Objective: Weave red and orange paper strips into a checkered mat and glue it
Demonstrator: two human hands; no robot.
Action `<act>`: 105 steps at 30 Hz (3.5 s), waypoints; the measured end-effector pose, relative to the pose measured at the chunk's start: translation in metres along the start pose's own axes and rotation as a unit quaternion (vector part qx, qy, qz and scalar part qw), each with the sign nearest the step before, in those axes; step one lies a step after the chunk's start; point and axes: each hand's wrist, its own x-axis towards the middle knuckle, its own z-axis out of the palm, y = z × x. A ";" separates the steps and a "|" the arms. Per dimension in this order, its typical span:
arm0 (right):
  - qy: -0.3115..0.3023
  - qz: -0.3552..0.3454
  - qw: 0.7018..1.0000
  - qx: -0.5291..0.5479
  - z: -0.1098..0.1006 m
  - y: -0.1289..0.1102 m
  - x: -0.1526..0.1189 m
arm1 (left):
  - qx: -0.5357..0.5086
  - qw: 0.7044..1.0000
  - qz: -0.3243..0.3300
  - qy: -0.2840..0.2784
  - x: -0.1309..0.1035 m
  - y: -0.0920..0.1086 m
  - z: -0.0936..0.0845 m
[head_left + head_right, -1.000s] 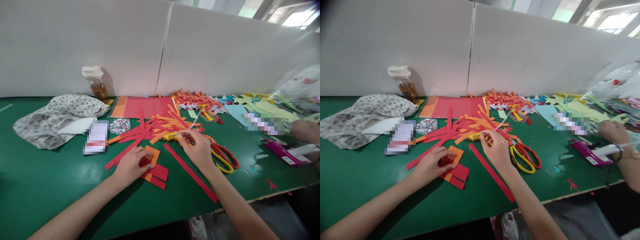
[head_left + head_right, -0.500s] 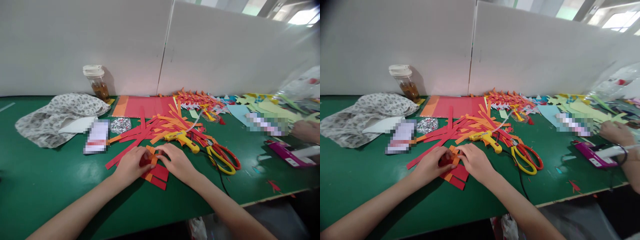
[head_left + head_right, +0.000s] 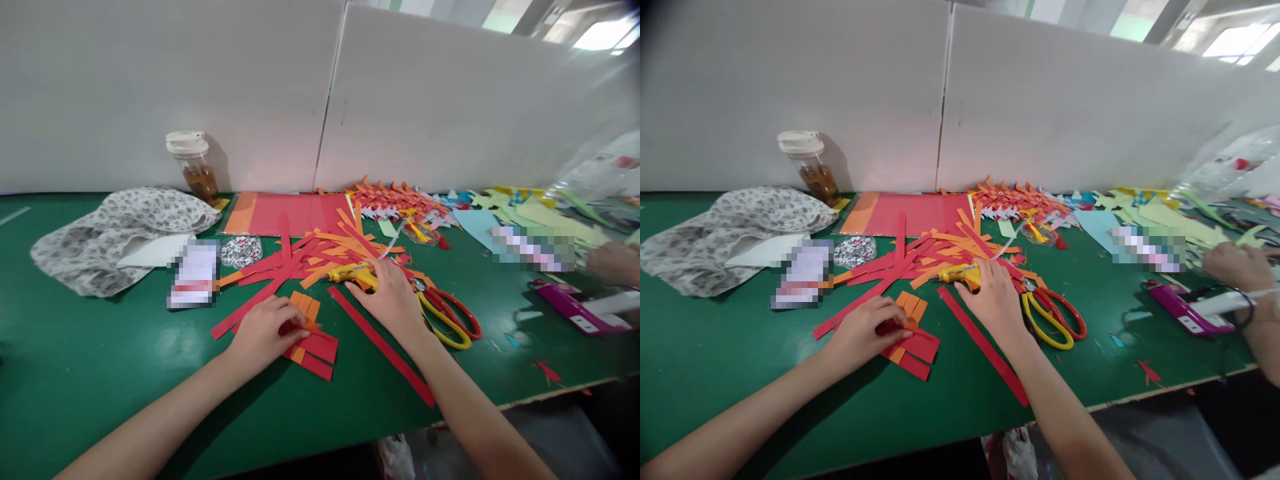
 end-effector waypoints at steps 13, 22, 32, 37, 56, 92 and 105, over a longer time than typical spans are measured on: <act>0.023 0.090 0.984 0.150 0.001 0.009 -0.008 | 0.168 0.974 0.151 0.028 -0.003 0.000 -0.002; -0.066 -0.005 0.974 0.214 0.000 -0.004 -0.016 | 0.245 0.934 0.252 0.067 -0.009 0.003 -0.005; -0.075 -0.041 0.975 0.205 -0.001 -0.005 -0.015 | 0.251 0.930 0.259 0.065 -0.009 0.002 -0.006; -0.069 -0.058 0.976 0.197 0.000 -0.004 -0.015 | 0.250 0.929 0.262 0.071 -0.009 0.003 -0.006; -0.051 -0.121 0.977 0.165 -0.002 -0.007 -0.015 | 0.249 0.928 0.265 0.078 -0.009 0.003 -0.006; -0.001 -0.094 0.988 0.127 0.004 -0.002 -0.013 | 0.234 0.931 0.265 0.096 -0.008 0.001 -0.004; -0.148 -0.212 0.936 0.240 -0.026 -0.040 -0.021 | 0.206 0.947 0.231 0.080 -0.007 -0.001 -0.005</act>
